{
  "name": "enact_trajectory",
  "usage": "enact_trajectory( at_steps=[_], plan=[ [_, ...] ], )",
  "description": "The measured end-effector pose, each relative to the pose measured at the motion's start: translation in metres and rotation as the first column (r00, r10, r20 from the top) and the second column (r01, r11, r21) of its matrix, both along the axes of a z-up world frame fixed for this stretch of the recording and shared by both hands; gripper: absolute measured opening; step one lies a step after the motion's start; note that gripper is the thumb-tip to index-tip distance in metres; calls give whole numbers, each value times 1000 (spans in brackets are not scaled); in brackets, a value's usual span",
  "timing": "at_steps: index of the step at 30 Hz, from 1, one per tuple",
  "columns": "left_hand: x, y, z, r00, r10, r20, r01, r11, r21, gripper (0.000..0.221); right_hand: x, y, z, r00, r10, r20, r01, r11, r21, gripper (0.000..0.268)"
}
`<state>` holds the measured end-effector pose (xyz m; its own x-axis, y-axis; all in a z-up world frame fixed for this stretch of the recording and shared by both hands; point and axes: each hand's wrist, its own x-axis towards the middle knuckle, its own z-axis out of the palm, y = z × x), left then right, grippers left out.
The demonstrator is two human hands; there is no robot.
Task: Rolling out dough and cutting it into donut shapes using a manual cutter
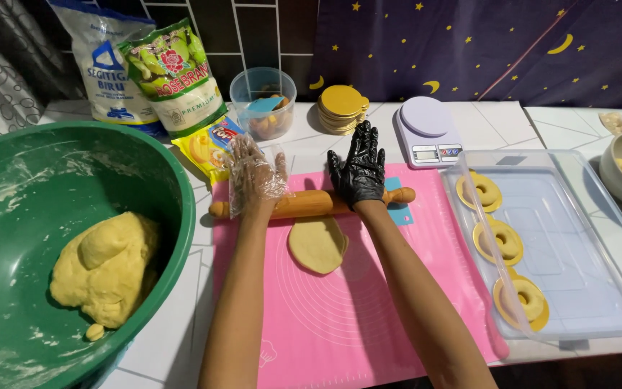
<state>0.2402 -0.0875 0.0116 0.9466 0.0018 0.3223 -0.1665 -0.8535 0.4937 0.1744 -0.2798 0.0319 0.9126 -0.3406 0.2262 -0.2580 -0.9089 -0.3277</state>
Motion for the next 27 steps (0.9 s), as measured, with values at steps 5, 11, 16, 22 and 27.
enact_trajectory(
  at_steps=[5,11,16,22,27],
  plan=[
    [-43,11,25,996,-56,-67,58,998,18,86,-29,9,1,999,28,14,-28,999,-31,82],
    [-104,21,59,987,-98,-130,111,990,93,84,-63,14,-6,995,64,74,-55,991,-119,80],
    [-125,26,57,987,-114,-114,132,977,166,78,-84,14,-22,986,107,124,-88,985,-152,71],
    [-137,33,28,963,-156,222,105,969,224,70,-101,15,-24,981,131,143,-101,974,-205,65],
    [-156,36,27,951,-172,256,122,972,200,69,-122,21,-21,984,143,106,-119,972,-203,63]
  ],
)
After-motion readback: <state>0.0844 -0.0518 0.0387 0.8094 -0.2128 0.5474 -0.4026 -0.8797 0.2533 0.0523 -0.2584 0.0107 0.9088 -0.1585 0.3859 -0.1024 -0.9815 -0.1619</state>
